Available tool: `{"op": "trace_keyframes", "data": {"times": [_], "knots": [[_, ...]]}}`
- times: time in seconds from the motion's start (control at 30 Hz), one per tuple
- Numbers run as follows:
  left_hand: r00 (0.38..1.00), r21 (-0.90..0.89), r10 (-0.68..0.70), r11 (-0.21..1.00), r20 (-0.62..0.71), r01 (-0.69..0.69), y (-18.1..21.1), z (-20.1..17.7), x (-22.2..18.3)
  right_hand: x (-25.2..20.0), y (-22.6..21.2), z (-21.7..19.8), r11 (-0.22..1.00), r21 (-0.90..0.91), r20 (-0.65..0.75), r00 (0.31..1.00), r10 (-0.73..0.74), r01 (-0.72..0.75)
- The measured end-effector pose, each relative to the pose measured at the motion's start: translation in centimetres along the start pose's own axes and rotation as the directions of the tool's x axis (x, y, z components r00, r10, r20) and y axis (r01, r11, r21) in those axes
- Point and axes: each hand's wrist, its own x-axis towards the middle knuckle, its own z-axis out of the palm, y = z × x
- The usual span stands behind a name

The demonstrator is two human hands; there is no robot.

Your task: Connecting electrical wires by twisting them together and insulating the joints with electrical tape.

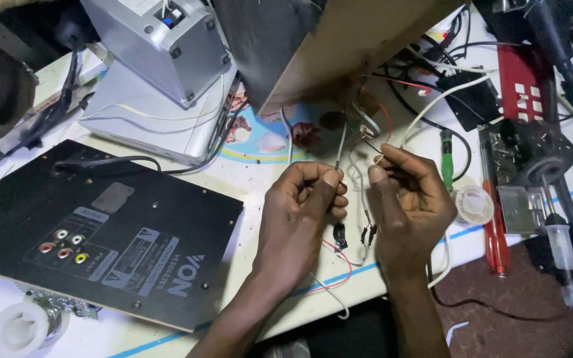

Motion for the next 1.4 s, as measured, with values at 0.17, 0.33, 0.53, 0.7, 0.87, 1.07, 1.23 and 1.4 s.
{"op": "trace_keyframes", "data": {"times": [0.17, 0.33, 0.53, 0.7, 0.87, 1.07, 1.23, 1.4], "knots": [[1.0, 0.029, 0.009, 1.0, -0.025, -0.009, 0.3, -0.1, -0.1, 0.3, 0.6, -0.6, 0.994, -0.056, 0.098, 0.992, -0.084, 0.09], [0.999, 0.047, -0.002, 0.999, -0.037, 0.003, 0.4, -0.1, -0.3, -0.8, -0.3, -0.7, 0.997, 0.06, 0.041, 0.998, 0.055, -0.057], [0.989, 0.103, 0.146, 0.984, 0.006, -0.146, 0.2, -0.3, -0.5, -1.4, 0.9, -1.0, 0.977, 0.039, -0.005, 0.978, -0.209, 0.209], [0.988, 0.069, 0.148, 0.987, -0.053, -0.144, 0.2, -0.6, -1.1, -2.3, -0.4, -1.1, 0.925, -0.186, -0.003, 0.941, -0.338, 0.331], [0.947, 0.396, 0.32, 0.874, -0.037, -0.28, 0.5, -2.7, -3.4, -4.7, -1.5, -2.6, 0.895, -0.329, -0.109, 0.929, -0.355, 0.303], [0.68, 0.804, 0.611, 0.116, 0.405, -0.583, -2.2, -5.5, -3.9, -8.0, -4.4, -2.3, 0.879, -0.367, 0.025, 0.948, -0.318, 0.305], [0.682, 0.717, 0.6, 0.243, 0.417, -0.653, -1.4, -5.3, -4.3, -8.0, -6.1, -2.2, 0.906, -0.375, 0.112, 0.98, -0.165, 0.196], [0.851, 0.53, 0.396, 0.667, 0.344, -0.524, 0.8, -5.2, -6.6, -6.0, -5.8, -3.8, 0.973, -0.178, 0.198, 0.964, 0.179, -0.144]]}}
